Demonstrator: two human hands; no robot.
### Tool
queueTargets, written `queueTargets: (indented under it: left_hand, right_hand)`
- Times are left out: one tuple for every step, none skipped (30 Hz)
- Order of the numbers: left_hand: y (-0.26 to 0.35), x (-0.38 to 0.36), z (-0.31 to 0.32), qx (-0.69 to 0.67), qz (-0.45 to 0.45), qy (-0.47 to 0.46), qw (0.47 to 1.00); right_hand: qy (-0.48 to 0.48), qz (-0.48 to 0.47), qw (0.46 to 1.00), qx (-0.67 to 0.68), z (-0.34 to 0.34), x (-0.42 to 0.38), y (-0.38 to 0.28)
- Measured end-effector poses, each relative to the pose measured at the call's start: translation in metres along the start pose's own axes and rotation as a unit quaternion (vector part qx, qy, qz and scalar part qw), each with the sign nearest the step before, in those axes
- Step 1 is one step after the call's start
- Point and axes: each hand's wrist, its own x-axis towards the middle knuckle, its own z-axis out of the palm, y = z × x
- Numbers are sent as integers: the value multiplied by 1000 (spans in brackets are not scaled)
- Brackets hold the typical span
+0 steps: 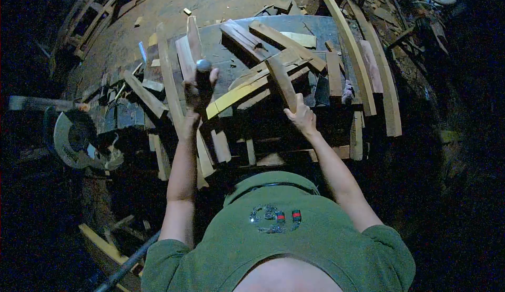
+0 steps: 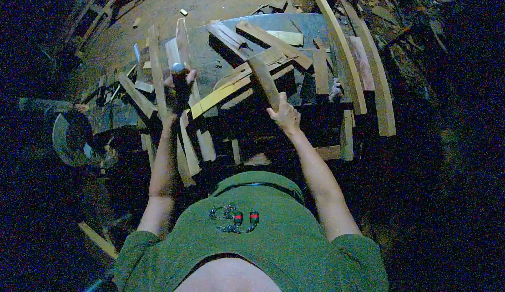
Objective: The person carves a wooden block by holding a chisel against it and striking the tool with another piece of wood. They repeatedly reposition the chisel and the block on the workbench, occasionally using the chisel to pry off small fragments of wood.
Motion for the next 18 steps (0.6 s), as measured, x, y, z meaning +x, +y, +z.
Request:
queueTargets:
  left_hand:
    - [10,5,7,-39,34,-17,999]
    - [17,10,15,-78,67,-34,994]
    - [18,13,24,-76,69,-77,992]
    - [13,16,38,-73,71,-119,988]
    - [7,27,52,-166,109,-168,966]
    - [2,21,63,-80,91,-215,969]
    - [1,18,78,-24,105,-235,966]
    - [-1,15,93,33,119,-253,959]
    - [-4,9,103,71,125,-253,957]
    - [-2,3,109,109,132,-253,952]
    - [2,2,113,109,110,-265,952]
    - [4,3,115,107,119,-267,950]
    - [5,5,114,96,102,-276,951]
    - [4,6,111,88,81,-287,951]
    - [4,4,110,71,84,-272,956]
    - [-1,6,110,75,88,-276,954]
    - [-7,8,115,72,80,-281,954]
    - [-13,10,121,67,72,-287,953]
  right_hand:
    - [8,-7,1000,11,0,-2,1]
    - [12,-2,1000,11,-1,-4,1]
    - [13,-6,1000,11,0,-4,0]
    - [16,-9,1000,12,-1,-4,0]
    - [18,-20,1000,8,2,-2,3]
    - [25,-17,1000,7,5,-1,7]
    - [14,-13,999,26,5,-1,7]
    - [4,-10,999,46,5,1,8]
    - [8,-16,996,85,5,0,10]
    - [16,-11,996,87,10,1,14]
    - [11,-42,972,231,17,3,18]
    - [6,-75,926,370,22,5,22]
    - [-6,-30,922,385,21,2,21]
    - [-1,-29,921,389,22,-1,19]
    - [-77,52,881,464,23,-6,18]
    - [-151,132,824,530,25,-11,18]
    - [-128,131,869,460,42,-9,28]
    - [-120,135,867,464,57,-7,39]
